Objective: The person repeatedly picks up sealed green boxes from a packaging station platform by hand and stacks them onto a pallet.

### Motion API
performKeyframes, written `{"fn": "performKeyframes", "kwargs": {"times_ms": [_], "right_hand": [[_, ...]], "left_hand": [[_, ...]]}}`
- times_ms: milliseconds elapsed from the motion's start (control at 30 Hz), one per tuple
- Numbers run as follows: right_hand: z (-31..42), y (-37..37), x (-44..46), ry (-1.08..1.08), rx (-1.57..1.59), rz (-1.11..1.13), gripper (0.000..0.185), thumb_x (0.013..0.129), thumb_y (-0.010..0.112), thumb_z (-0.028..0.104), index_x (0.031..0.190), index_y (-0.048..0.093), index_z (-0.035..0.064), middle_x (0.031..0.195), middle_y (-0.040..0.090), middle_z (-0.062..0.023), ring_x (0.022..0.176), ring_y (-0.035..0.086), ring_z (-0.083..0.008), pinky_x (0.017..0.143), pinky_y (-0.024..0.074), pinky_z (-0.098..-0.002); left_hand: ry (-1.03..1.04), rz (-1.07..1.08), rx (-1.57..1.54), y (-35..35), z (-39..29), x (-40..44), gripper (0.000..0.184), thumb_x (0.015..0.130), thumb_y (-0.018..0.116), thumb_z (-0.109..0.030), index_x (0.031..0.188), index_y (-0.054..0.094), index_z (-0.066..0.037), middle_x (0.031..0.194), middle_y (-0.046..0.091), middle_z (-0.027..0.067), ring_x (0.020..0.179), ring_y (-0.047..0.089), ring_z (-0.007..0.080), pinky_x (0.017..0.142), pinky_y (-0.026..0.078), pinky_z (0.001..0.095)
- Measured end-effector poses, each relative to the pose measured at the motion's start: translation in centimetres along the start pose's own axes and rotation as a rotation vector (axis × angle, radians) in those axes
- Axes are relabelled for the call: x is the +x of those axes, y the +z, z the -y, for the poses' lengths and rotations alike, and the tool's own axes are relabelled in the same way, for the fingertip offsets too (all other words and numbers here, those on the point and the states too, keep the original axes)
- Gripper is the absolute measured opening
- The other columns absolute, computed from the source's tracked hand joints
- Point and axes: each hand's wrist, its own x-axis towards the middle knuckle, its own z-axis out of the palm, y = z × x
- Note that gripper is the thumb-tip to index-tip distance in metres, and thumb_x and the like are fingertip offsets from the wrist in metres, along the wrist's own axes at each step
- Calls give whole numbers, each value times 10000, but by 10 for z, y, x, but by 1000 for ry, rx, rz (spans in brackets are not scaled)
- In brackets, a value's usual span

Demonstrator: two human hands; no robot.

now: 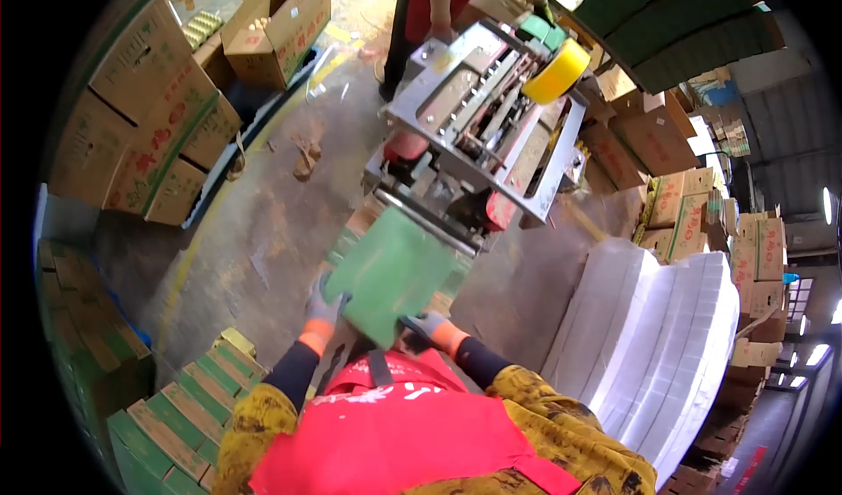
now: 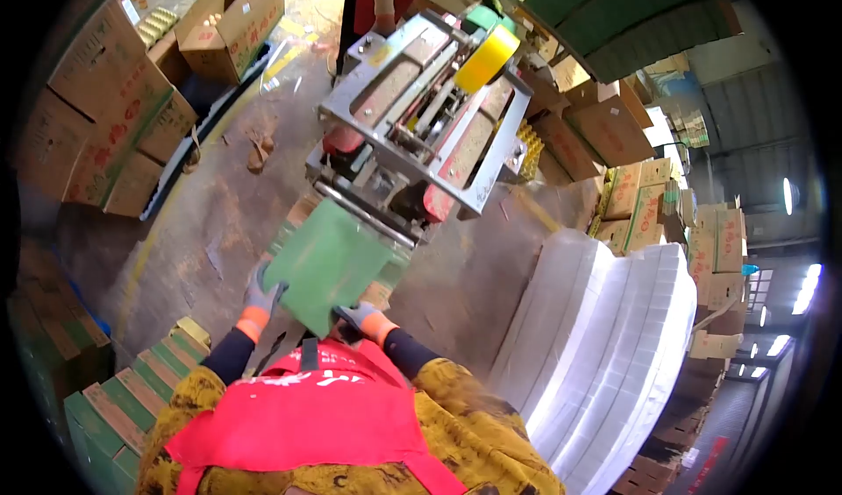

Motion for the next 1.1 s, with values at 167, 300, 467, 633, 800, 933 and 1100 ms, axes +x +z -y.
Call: {"fn": "performKeyframes", "kwargs": {"times_ms": [167,300,467,633,800,933,1100], "right_hand": [[113,-136,-13,-260,-125,-324,519,868,568,405,1276,494,92,1004,662,-189,859,656,-327,795,510,-401],[197,-219,21,-552,103,-650,752,862,583,399,1440,235,67,1141,590,-264,1041,583,-398,903,453,-412],[253,-248,27,-478,284,-502,868,833,628,378,1437,147,-19,996,630,-281,901,636,-369,801,480,-383],[222,-254,41,-526,302,-595,844,852,624,328,1452,123,9,877,666,-187,689,657,-276,645,510,-332],[188,-270,38,-515,321,-563,740,870,625,273,1450,212,71,784,659,-116,567,620,-160,495,490,-297],[156,-303,10,-329,317,-473,711,887,611,258,1459,206,135,783,645,-121,518,599,-176,443,485,-302],[92,-382,-4,-310,613,-608,822,887,596,283,1460,26,131,802,631,-162,537,624,-259,432,498,-354]], "left_hand": [[-81,44,227,-11,-26,-6,644,729,729,-98,1304,447,-35,1273,521,148,1160,517,277,972,411,345],[-93,-12,123,-8,-52,-11,659,700,776,-153,1274,477,-29,1209,532,163,1121,522,283,959,415,351],[-64,-21,190,-9,-45,-16,667,695,789,-169,1268,481,-23,1194,532,158,1105,526,282,944,423,352],[-61,-44,178,-6,-25,-15,684,686,801,-174,1270,484,-17,1205,535,144,1106,529,264,945,424,343],[-162,-57,82,-1,-57,-18,623,710,740,-24,1276,480,-10,1236,534,143,1098,540,245,939,441,328],[-63,-71,169,-2,-32,-13,616,703,742,-10,1266,492,-8,1205,538,136,1091,534,235,937,443,330],[-74,-61,241,-3,-34,-14,640,688,783,-95,1256,501,-12,1192,541,139,1073,542,251,927,441,341]]}}
